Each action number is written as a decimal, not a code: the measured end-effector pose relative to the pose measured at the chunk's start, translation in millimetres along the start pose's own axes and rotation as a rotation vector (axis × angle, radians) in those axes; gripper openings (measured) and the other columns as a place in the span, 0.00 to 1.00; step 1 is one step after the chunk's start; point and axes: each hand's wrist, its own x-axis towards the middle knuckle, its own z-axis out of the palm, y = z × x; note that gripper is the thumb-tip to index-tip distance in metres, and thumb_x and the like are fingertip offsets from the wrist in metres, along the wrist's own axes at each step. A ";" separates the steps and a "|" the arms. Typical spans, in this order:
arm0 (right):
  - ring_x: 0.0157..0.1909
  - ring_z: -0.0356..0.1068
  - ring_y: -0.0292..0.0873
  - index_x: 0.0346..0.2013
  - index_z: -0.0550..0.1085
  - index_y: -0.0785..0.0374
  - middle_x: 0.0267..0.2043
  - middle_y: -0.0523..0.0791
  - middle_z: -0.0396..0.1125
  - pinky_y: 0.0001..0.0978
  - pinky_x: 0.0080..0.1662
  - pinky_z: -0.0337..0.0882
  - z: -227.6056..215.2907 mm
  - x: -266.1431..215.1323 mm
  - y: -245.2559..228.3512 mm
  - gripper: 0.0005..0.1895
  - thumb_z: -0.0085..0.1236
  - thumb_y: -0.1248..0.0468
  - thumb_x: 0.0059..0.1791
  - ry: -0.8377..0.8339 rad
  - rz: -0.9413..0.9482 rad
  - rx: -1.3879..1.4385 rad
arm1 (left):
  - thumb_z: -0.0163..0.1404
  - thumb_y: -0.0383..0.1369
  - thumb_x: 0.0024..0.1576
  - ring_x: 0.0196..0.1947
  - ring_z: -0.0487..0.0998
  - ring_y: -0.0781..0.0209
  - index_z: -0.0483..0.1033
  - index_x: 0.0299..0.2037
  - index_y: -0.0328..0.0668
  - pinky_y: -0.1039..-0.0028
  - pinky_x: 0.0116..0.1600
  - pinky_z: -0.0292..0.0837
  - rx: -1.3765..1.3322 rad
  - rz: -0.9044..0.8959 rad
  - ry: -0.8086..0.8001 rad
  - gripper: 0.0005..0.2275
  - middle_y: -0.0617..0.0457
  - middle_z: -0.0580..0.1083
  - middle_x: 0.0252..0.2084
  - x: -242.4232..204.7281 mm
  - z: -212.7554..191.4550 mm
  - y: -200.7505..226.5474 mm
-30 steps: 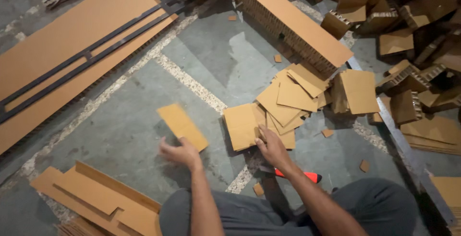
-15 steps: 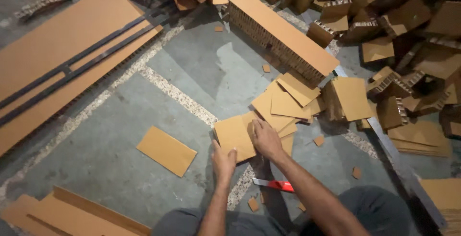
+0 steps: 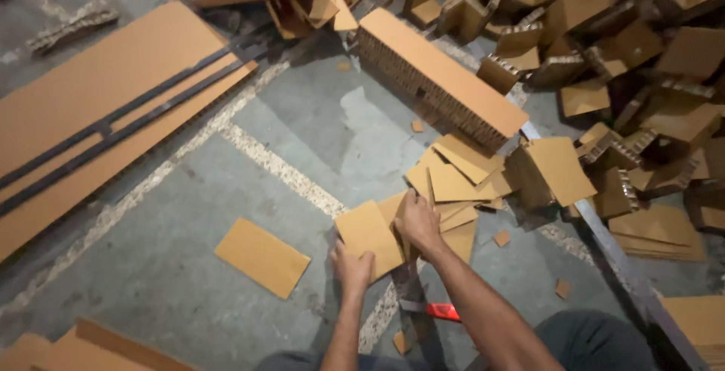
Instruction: The person sits on the floor and uses a red utility knife to cut flat cardboard sheets into smaller rectangular pieces. They repeatedly cut, stack, and reposition the pieces, accumulating a pile of cut cardboard on the floor.
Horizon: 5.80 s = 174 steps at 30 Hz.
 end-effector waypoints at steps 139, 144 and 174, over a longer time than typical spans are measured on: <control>0.35 0.79 0.46 0.39 0.84 0.52 0.34 0.45 0.79 0.37 0.38 0.75 -214.1 -233.4 88.8 0.12 0.63 0.55 0.43 -0.305 -0.375 0.194 | 0.54 0.33 0.57 0.54 0.75 0.55 0.62 0.65 0.33 0.66 0.58 0.74 -0.524 0.371 -0.330 0.26 0.44 0.73 0.56 -238.4 -258.2 41.1; 0.35 0.76 0.38 0.44 0.80 0.63 0.34 0.46 0.78 0.33 0.40 0.74 -191.9 -221.3 147.4 0.11 0.59 0.60 0.53 -0.062 -0.166 0.414 | 0.38 0.36 0.72 0.62 0.73 0.49 0.59 0.67 0.36 0.61 0.63 0.75 -0.111 1.018 0.297 0.17 0.39 0.67 0.66 -195.9 -300.9 12.0; 0.53 0.72 0.60 0.66 0.57 0.61 0.53 0.56 0.69 0.56 0.48 0.71 3.8 -189.2 87.8 0.46 0.70 0.57 0.39 -0.111 -0.002 0.103 | 0.59 0.26 0.53 0.56 0.74 0.57 0.57 0.66 0.31 0.69 0.59 0.72 -0.750 -0.020 -0.043 0.32 0.45 0.70 0.58 -101.9 -125.9 18.8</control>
